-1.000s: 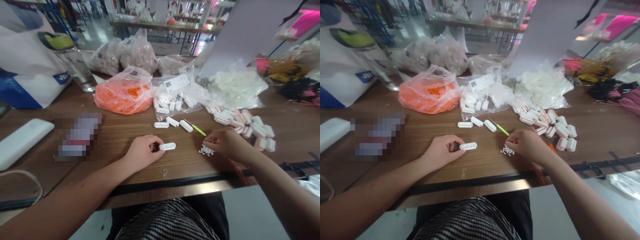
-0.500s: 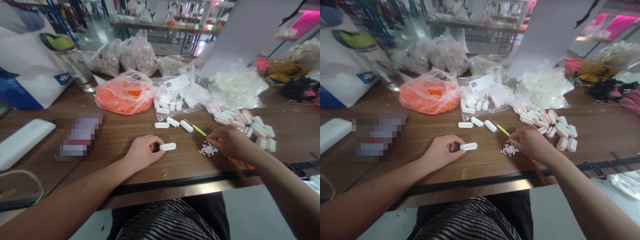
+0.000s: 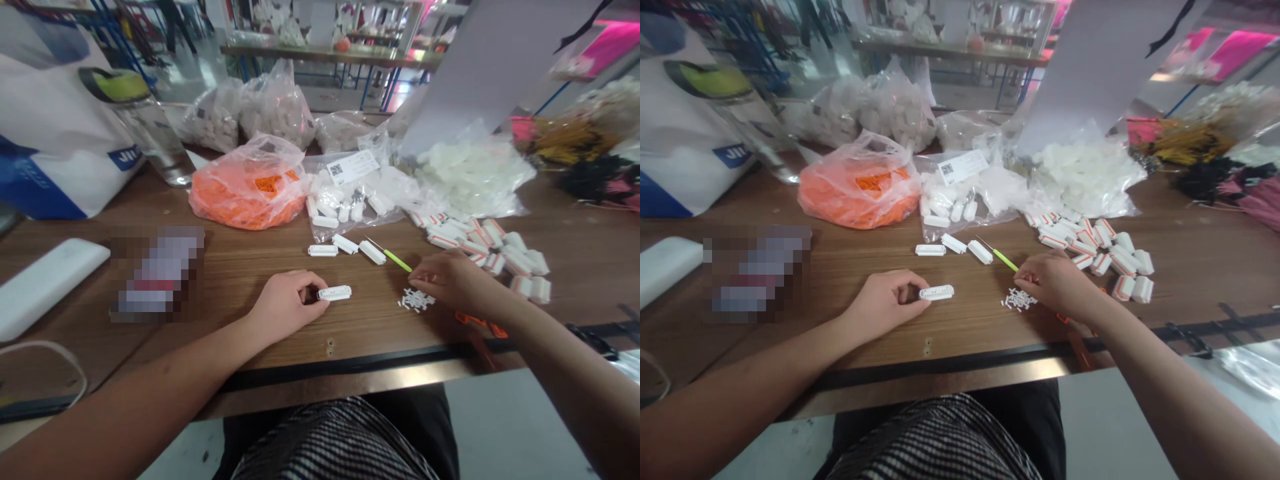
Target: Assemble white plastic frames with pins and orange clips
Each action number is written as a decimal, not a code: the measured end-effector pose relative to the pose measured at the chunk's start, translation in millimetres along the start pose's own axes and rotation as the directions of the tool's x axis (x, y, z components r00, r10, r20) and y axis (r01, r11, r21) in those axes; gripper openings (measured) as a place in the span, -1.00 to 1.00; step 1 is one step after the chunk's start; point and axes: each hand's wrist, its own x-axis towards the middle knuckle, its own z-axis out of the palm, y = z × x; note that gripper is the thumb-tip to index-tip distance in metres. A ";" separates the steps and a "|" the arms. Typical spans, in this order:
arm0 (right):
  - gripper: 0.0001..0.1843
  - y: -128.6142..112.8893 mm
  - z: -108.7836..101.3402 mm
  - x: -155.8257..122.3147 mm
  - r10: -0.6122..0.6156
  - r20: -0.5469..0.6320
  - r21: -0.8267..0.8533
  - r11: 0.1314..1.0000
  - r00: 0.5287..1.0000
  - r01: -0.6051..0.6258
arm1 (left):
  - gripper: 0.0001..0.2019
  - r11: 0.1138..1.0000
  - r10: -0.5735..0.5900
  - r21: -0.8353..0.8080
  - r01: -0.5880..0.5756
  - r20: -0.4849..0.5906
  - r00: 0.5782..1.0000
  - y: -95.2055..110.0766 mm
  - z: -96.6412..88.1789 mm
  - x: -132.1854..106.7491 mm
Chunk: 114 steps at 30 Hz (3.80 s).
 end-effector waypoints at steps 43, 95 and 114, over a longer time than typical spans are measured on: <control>-0.69 -106.0 33.5 19.1 -0.390 -0.233 -0.203 0.915 0.891 0.347 | -0.89 0.999 -0.024 -0.024 0.024 -0.005 1.000 3.5 1.0 -1.4; -0.89 -23.3 -0.3 1.4 0.376 0.031 0.124 0.918 0.926 -0.377 | -0.89 1.000 -0.009 -0.008 0.009 -0.009 1.000 0.9 1.3 -1.3; -0.88 -95.8 27.4 38.6 -0.182 -0.104 0.292 0.934 0.978 0.205 | -0.89 0.999 -0.007 -0.048 0.006 -0.005 1.000 2.6 1.0 -1.6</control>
